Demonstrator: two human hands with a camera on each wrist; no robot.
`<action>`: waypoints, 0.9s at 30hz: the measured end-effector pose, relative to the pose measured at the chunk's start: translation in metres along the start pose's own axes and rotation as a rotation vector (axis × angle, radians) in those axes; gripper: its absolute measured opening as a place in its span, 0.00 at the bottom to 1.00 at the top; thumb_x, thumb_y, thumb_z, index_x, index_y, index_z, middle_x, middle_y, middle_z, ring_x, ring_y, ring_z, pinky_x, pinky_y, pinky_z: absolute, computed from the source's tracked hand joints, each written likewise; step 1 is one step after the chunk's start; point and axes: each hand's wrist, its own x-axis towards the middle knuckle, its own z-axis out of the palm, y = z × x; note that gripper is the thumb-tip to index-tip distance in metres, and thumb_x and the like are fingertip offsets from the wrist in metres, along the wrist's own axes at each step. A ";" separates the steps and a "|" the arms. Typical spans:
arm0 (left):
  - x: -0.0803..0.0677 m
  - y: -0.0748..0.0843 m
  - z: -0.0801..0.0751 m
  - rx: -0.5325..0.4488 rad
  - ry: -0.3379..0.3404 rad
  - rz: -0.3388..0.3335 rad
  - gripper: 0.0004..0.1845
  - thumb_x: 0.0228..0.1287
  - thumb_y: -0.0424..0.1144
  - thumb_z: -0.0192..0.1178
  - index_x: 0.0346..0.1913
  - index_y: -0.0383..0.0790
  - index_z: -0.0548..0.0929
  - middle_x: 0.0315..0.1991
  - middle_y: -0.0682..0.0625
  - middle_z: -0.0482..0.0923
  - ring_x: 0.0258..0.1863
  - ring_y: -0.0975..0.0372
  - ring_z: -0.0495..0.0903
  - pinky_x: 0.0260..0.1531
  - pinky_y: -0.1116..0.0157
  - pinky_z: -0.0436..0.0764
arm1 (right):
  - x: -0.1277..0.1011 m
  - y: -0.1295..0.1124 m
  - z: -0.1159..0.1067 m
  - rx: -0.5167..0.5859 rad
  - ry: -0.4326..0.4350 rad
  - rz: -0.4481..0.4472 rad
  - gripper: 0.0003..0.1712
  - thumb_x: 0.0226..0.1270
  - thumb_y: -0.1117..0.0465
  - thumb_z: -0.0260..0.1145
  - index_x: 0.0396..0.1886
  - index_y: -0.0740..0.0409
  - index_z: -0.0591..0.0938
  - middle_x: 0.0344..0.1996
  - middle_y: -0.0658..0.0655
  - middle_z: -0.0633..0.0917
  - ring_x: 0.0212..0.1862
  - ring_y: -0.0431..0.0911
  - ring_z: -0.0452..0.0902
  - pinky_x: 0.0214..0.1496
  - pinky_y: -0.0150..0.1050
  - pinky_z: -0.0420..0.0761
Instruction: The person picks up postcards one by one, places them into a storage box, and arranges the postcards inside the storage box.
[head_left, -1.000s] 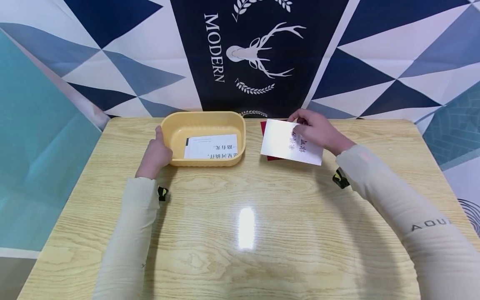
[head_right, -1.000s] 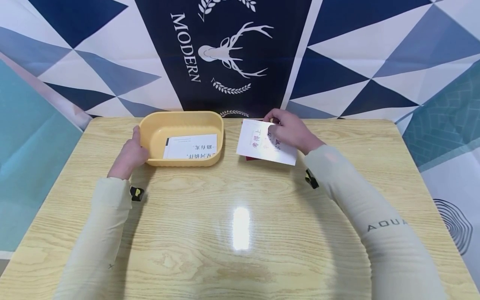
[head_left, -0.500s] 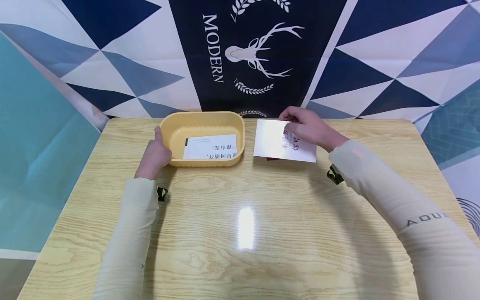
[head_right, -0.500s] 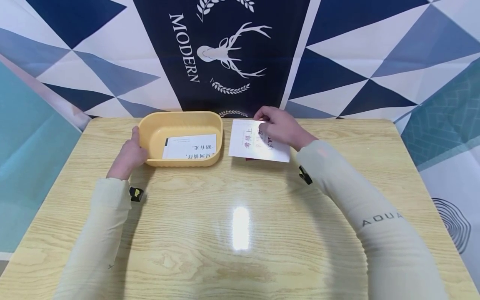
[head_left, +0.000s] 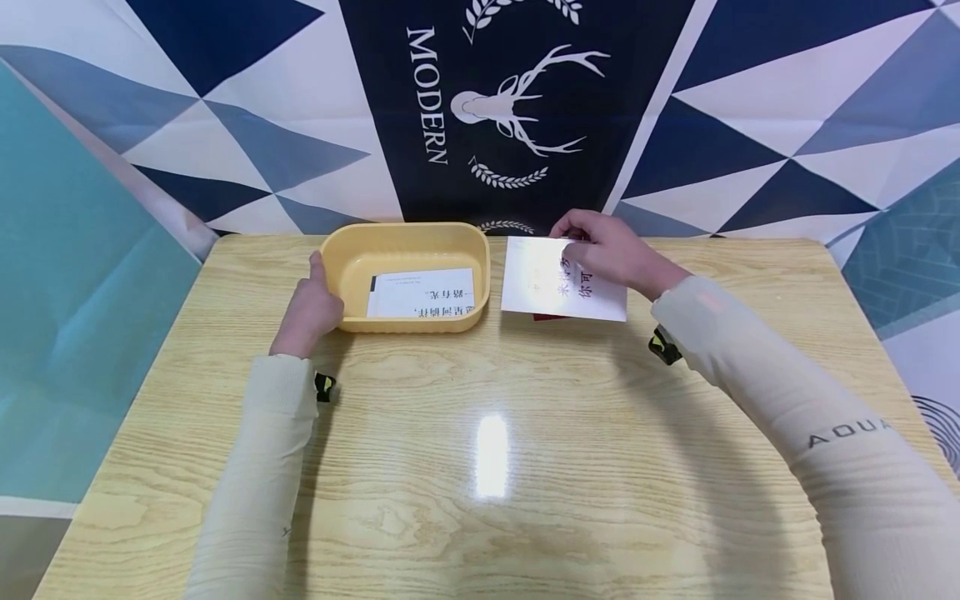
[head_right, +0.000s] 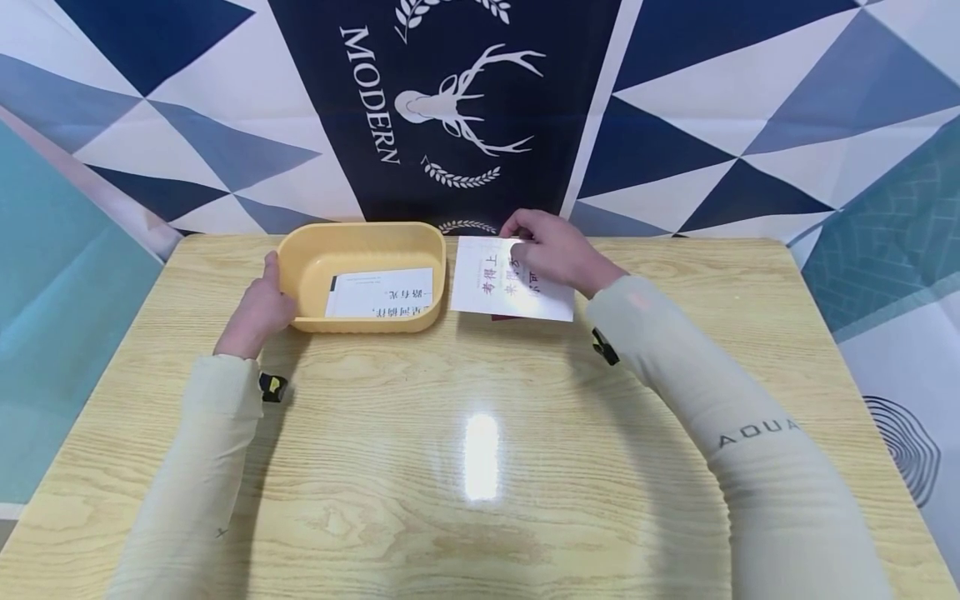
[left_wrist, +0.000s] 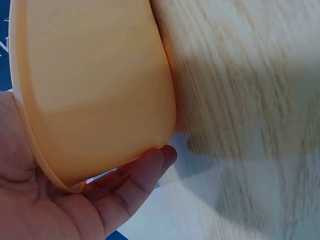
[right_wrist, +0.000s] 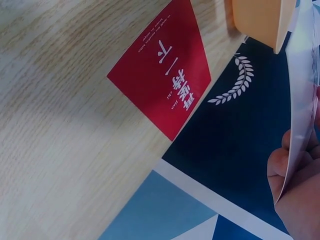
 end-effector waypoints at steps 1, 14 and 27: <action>0.000 0.000 0.000 0.003 0.000 0.002 0.46 0.59 0.24 0.40 0.72 0.41 0.23 0.64 0.26 0.54 0.53 0.46 0.63 0.58 0.52 0.65 | 0.000 0.000 0.000 -0.001 0.002 -0.003 0.17 0.60 0.64 0.52 0.47 0.56 0.78 0.40 0.57 0.77 0.41 0.50 0.69 0.46 0.41 0.64; 0.000 -0.001 0.000 -0.017 0.004 0.008 0.46 0.59 0.24 0.40 0.72 0.42 0.23 0.65 0.25 0.53 0.53 0.46 0.63 0.58 0.51 0.65 | 0.005 -0.006 0.004 0.002 0.008 -0.031 0.17 0.58 0.65 0.51 0.46 0.56 0.78 0.36 0.57 0.76 0.39 0.49 0.69 0.44 0.40 0.65; 0.002 -0.002 -0.001 0.011 0.008 0.024 0.46 0.58 0.25 0.40 0.72 0.40 0.23 0.64 0.25 0.55 0.53 0.46 0.64 0.59 0.50 0.65 | 0.008 -0.014 0.004 -0.017 0.002 -0.045 0.16 0.58 0.65 0.51 0.46 0.55 0.78 0.35 0.57 0.74 0.39 0.49 0.67 0.44 0.40 0.64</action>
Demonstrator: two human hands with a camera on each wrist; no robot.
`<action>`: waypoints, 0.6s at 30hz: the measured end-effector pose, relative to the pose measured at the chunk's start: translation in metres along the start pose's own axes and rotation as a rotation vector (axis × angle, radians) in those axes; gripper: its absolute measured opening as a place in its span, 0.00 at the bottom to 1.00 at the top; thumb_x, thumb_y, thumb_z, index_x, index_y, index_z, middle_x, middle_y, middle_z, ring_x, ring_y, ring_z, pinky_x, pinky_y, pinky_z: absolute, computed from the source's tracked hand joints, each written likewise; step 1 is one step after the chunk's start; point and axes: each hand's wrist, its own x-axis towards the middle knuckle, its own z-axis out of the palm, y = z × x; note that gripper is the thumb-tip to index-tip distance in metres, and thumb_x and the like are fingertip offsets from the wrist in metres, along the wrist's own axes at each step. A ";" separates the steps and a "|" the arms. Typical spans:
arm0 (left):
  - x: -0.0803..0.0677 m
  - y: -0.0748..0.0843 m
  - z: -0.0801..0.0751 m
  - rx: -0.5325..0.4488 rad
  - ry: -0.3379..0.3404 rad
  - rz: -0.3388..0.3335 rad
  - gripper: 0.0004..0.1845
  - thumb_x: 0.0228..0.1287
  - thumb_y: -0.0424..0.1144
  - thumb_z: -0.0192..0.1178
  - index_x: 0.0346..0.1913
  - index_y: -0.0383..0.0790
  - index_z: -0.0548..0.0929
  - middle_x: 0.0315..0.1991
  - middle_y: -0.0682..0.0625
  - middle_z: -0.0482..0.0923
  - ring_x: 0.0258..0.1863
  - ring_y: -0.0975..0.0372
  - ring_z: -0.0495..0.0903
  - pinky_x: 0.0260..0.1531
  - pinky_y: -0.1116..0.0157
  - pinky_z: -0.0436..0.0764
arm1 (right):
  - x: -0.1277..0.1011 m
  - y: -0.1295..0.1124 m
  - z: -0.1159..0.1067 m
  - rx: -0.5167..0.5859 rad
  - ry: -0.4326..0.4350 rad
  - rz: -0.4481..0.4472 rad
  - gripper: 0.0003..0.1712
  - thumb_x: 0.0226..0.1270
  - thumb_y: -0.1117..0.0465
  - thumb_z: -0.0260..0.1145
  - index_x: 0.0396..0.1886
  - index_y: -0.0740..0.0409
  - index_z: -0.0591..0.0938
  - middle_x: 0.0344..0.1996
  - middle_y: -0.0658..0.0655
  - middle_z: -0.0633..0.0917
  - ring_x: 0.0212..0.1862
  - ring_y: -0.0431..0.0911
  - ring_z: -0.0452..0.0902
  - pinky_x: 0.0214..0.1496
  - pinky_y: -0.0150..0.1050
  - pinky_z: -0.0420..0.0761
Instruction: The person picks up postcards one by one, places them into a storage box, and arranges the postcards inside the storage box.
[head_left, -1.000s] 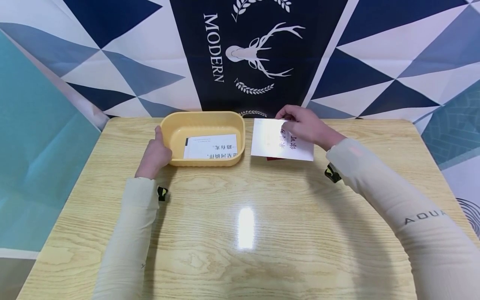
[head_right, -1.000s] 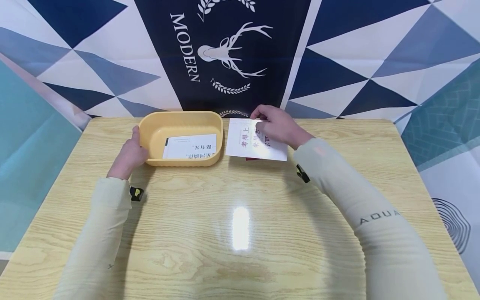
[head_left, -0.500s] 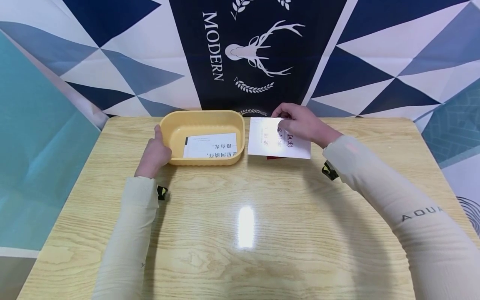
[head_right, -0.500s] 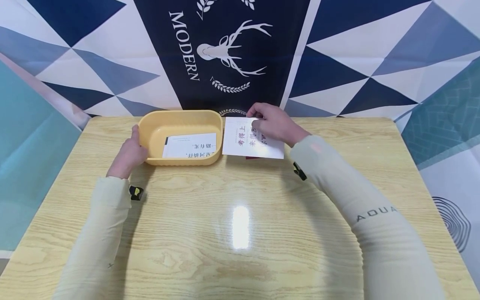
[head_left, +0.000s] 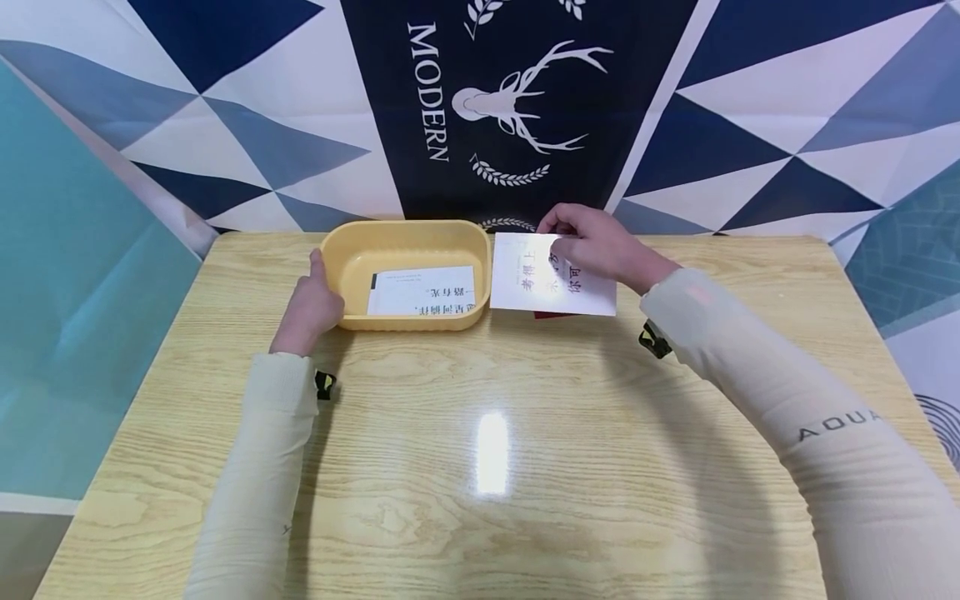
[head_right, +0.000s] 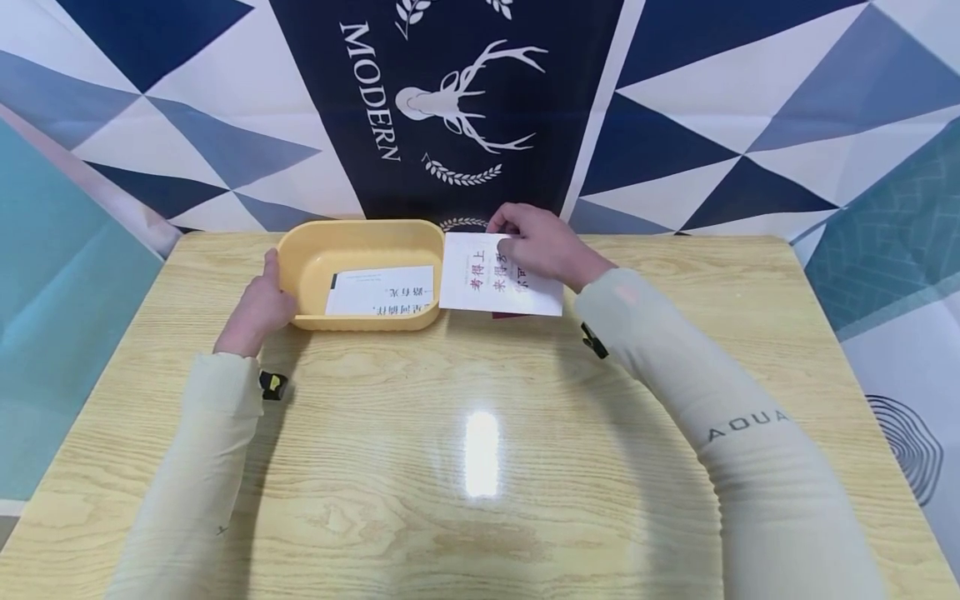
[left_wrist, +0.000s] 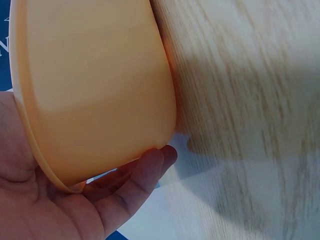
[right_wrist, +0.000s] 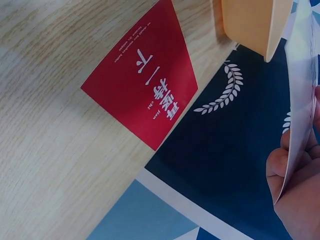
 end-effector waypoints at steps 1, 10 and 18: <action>0.000 0.000 0.000 0.003 -0.002 0.002 0.46 0.58 0.25 0.40 0.72 0.40 0.23 0.64 0.25 0.55 0.53 0.46 0.64 0.59 0.50 0.65 | 0.000 -0.001 0.000 0.001 0.000 -0.002 0.16 0.58 0.65 0.52 0.46 0.55 0.78 0.35 0.57 0.74 0.39 0.49 0.68 0.44 0.40 0.64; -0.001 0.000 0.000 0.020 0.004 0.022 0.45 0.59 0.26 0.40 0.72 0.38 0.24 0.63 0.23 0.55 0.54 0.45 0.64 0.60 0.49 0.64 | 0.002 -0.003 0.002 0.011 -0.009 0.006 0.16 0.59 0.64 0.52 0.47 0.56 0.77 0.35 0.57 0.73 0.40 0.50 0.67 0.45 0.41 0.63; -0.001 0.000 0.000 0.022 0.009 0.026 0.45 0.59 0.26 0.40 0.72 0.38 0.25 0.63 0.24 0.56 0.52 0.46 0.65 0.59 0.49 0.65 | 0.004 -0.006 0.005 -0.002 -0.014 -0.001 0.16 0.59 0.64 0.53 0.47 0.56 0.77 0.37 0.57 0.74 0.41 0.50 0.67 0.46 0.41 0.63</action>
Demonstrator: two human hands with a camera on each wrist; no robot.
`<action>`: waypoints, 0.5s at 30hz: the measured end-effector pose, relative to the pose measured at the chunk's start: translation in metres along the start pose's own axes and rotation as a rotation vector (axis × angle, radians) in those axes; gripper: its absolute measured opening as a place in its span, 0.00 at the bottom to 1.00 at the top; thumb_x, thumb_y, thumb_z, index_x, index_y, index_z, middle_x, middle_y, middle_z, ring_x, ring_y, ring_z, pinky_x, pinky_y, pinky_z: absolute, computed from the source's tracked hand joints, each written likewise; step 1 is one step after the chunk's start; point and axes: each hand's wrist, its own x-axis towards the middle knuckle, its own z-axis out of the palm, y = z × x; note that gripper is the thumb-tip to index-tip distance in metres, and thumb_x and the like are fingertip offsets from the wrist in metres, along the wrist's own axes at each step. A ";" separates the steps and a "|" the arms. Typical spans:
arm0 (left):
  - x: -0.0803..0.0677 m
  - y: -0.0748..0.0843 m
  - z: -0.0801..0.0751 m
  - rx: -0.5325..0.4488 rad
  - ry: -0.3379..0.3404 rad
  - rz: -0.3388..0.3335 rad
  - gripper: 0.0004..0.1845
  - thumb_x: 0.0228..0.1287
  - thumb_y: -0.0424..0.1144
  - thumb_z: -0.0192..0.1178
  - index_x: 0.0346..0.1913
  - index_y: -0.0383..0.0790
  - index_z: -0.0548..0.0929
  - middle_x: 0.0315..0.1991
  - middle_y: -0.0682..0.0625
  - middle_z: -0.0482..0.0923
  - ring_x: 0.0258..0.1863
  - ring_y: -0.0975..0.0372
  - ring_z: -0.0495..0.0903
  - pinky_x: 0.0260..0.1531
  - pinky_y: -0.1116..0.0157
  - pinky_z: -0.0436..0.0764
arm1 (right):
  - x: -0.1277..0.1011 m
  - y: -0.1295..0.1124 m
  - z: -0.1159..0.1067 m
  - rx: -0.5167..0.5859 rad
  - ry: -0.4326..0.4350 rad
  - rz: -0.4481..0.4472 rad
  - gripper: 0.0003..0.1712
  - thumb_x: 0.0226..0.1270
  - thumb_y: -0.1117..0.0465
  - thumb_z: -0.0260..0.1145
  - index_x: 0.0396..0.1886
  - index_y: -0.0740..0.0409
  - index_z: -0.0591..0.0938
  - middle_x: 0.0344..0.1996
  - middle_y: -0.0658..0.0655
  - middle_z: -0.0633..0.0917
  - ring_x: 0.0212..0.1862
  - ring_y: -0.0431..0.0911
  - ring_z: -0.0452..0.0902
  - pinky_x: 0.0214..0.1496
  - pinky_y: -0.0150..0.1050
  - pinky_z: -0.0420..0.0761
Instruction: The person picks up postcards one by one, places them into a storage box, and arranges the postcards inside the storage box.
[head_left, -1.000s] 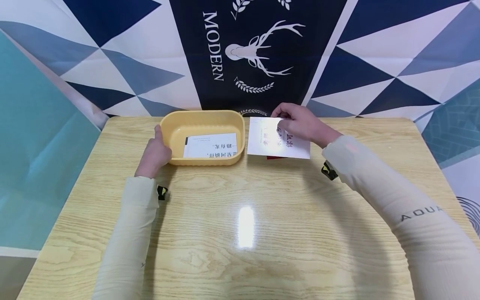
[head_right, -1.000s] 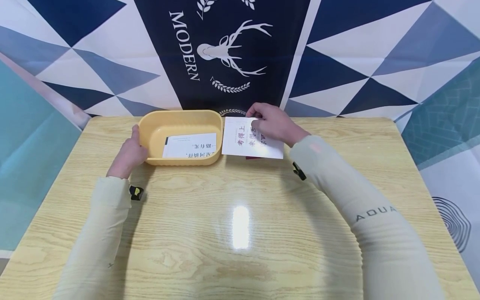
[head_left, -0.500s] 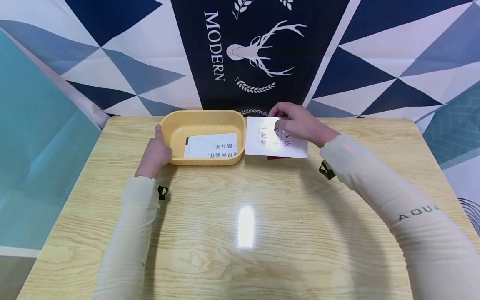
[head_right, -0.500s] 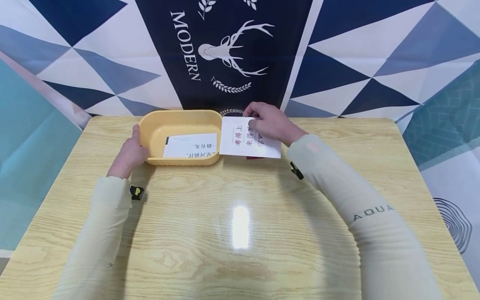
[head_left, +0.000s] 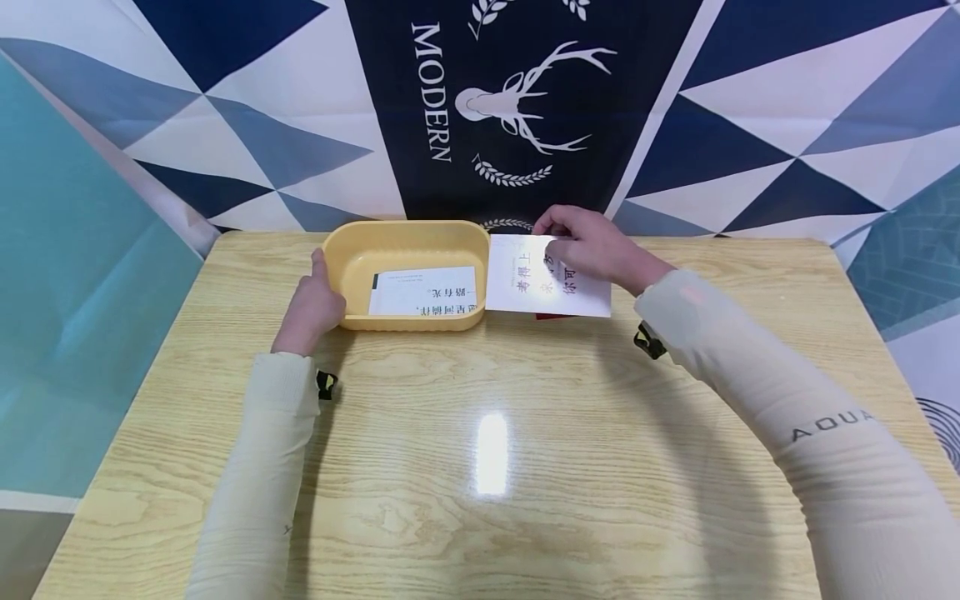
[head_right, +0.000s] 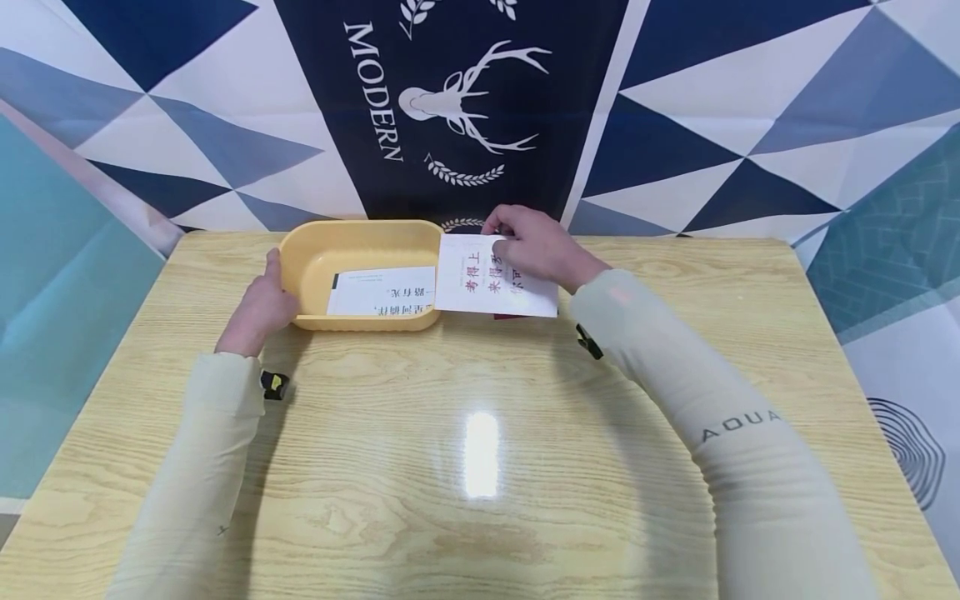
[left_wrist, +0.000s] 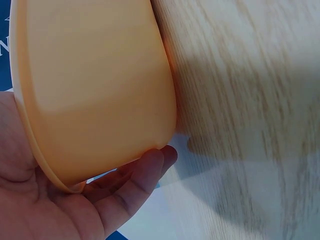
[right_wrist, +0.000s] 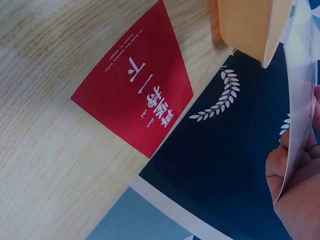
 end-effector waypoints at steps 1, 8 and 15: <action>0.000 0.000 0.000 0.005 0.001 0.001 0.45 0.59 0.26 0.40 0.72 0.38 0.25 0.63 0.23 0.56 0.52 0.45 0.65 0.59 0.49 0.65 | 0.000 0.000 0.000 0.001 0.000 0.000 0.15 0.59 0.64 0.53 0.46 0.55 0.77 0.37 0.57 0.74 0.41 0.50 0.67 0.46 0.41 0.63; 0.001 -0.001 0.000 0.027 0.001 0.006 0.44 0.59 0.26 0.40 0.72 0.37 0.25 0.62 0.22 0.56 0.52 0.45 0.65 0.59 0.48 0.65 | 0.001 -0.002 0.001 0.013 0.001 -0.003 0.15 0.59 0.64 0.53 0.46 0.55 0.77 0.35 0.56 0.74 0.40 0.49 0.67 0.45 0.40 0.63; 0.002 -0.002 0.001 0.028 0.005 0.014 0.45 0.59 0.26 0.40 0.72 0.37 0.25 0.62 0.22 0.57 0.50 0.45 0.66 0.57 0.49 0.66 | 0.004 -0.003 0.004 0.026 -0.002 -0.010 0.14 0.60 0.64 0.53 0.45 0.54 0.77 0.35 0.56 0.74 0.40 0.49 0.67 0.45 0.40 0.63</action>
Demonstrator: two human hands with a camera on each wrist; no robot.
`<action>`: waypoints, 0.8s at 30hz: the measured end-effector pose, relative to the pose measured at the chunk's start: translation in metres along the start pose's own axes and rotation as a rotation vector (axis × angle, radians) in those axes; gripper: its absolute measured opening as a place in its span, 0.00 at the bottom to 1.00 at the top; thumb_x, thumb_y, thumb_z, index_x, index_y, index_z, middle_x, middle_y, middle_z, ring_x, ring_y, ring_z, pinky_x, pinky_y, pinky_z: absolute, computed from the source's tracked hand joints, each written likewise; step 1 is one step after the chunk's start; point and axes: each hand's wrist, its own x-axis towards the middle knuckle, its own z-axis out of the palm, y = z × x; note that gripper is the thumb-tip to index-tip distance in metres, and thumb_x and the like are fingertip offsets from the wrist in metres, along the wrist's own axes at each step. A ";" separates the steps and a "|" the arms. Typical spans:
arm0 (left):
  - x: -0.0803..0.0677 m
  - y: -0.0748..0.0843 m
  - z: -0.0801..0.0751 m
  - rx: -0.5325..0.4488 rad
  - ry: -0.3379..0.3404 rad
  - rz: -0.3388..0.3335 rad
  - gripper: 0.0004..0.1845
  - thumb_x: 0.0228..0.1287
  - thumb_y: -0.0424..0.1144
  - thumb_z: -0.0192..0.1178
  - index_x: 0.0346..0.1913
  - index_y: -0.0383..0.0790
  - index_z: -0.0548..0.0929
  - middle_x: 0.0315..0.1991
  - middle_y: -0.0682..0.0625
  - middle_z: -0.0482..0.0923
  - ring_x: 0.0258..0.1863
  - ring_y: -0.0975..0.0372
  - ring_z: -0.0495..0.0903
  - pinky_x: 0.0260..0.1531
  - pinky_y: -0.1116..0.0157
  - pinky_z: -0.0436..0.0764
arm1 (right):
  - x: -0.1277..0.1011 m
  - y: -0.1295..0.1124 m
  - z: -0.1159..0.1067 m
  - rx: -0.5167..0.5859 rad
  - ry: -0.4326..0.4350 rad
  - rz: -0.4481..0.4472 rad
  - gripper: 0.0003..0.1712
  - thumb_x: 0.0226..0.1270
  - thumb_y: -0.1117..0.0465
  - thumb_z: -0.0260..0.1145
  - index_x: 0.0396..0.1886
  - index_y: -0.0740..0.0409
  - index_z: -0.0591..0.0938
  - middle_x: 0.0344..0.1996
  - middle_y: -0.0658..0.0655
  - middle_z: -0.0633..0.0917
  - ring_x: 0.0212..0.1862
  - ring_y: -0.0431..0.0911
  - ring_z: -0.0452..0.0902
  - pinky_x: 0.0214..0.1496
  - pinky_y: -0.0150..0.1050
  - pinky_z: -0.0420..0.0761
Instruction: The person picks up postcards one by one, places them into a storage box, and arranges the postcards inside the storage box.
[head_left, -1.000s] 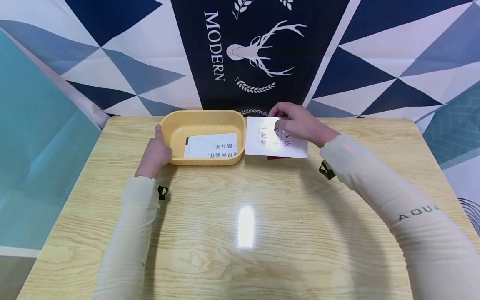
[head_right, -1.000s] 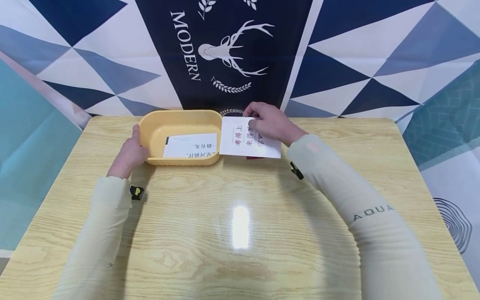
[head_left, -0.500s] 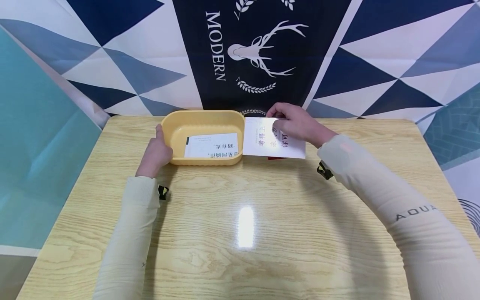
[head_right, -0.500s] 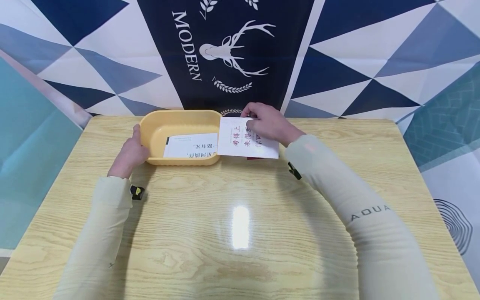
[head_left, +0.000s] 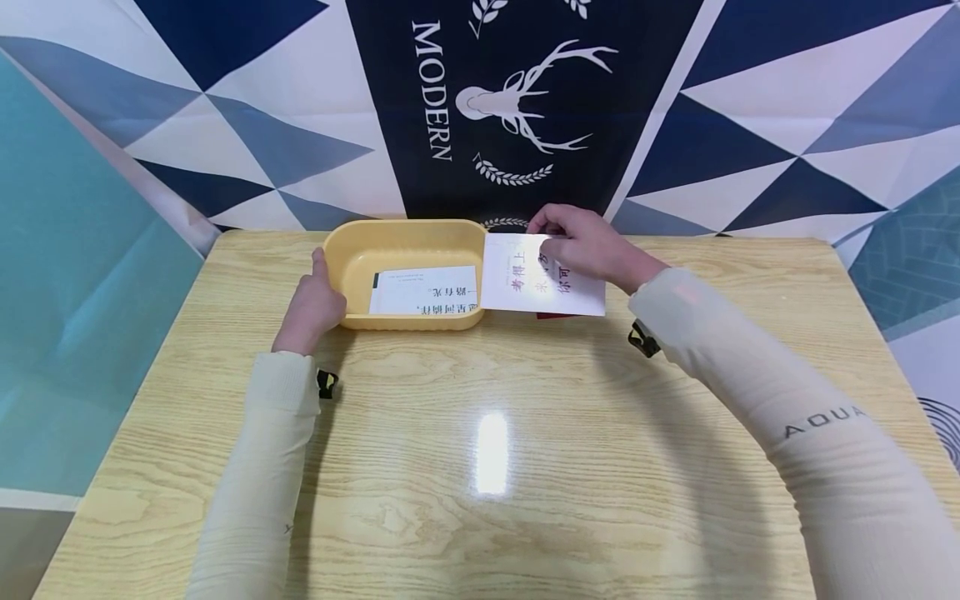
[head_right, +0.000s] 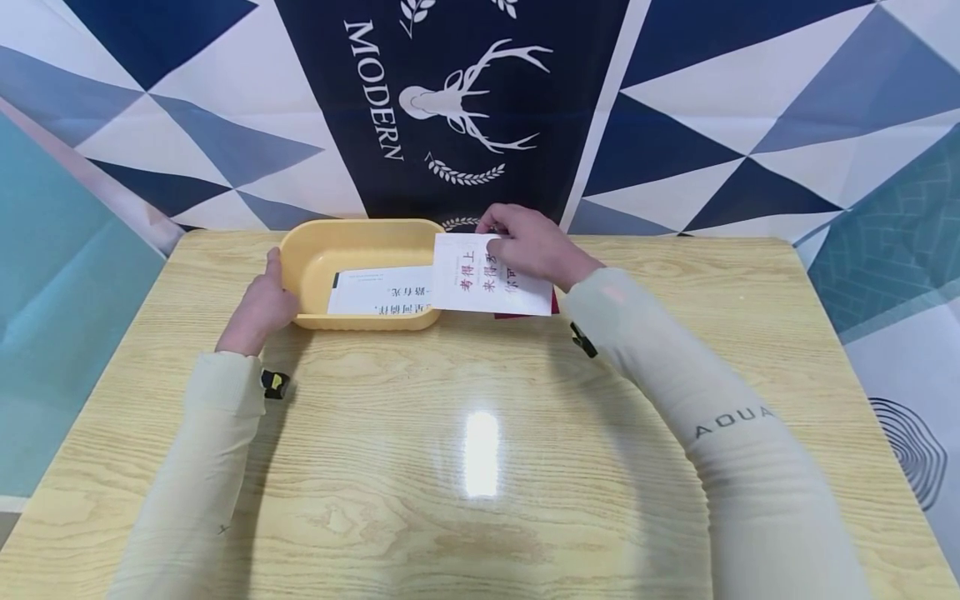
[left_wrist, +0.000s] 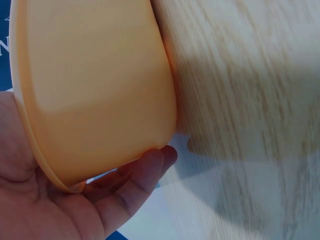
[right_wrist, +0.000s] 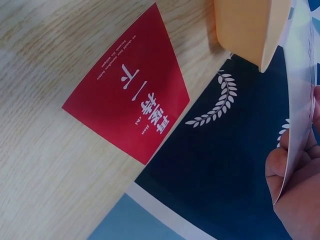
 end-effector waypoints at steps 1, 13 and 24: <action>0.000 0.000 0.000 -0.001 -0.001 0.000 0.44 0.59 0.26 0.40 0.72 0.37 0.25 0.62 0.22 0.57 0.50 0.45 0.66 0.57 0.49 0.67 | 0.001 0.000 0.000 -0.003 -0.002 -0.001 0.14 0.60 0.64 0.52 0.45 0.54 0.77 0.35 0.56 0.74 0.41 0.49 0.67 0.45 0.40 0.63; -0.001 0.000 -0.001 -0.009 -0.009 -0.016 0.45 0.60 0.27 0.40 0.72 0.39 0.24 0.63 0.22 0.55 0.52 0.45 0.65 0.59 0.48 0.65 | 0.009 -0.006 0.008 0.001 -0.013 -0.015 0.14 0.61 0.64 0.52 0.45 0.55 0.77 0.38 0.56 0.73 0.44 0.49 0.66 0.48 0.41 0.62; -0.001 0.001 -0.001 -0.009 -0.009 -0.005 0.45 0.59 0.27 0.40 0.72 0.38 0.24 0.62 0.22 0.56 0.52 0.45 0.65 0.58 0.49 0.66 | 0.015 -0.015 0.012 -0.010 -0.022 -0.021 0.14 0.63 0.63 0.51 0.46 0.54 0.76 0.38 0.56 0.72 0.45 0.49 0.65 0.49 0.41 0.62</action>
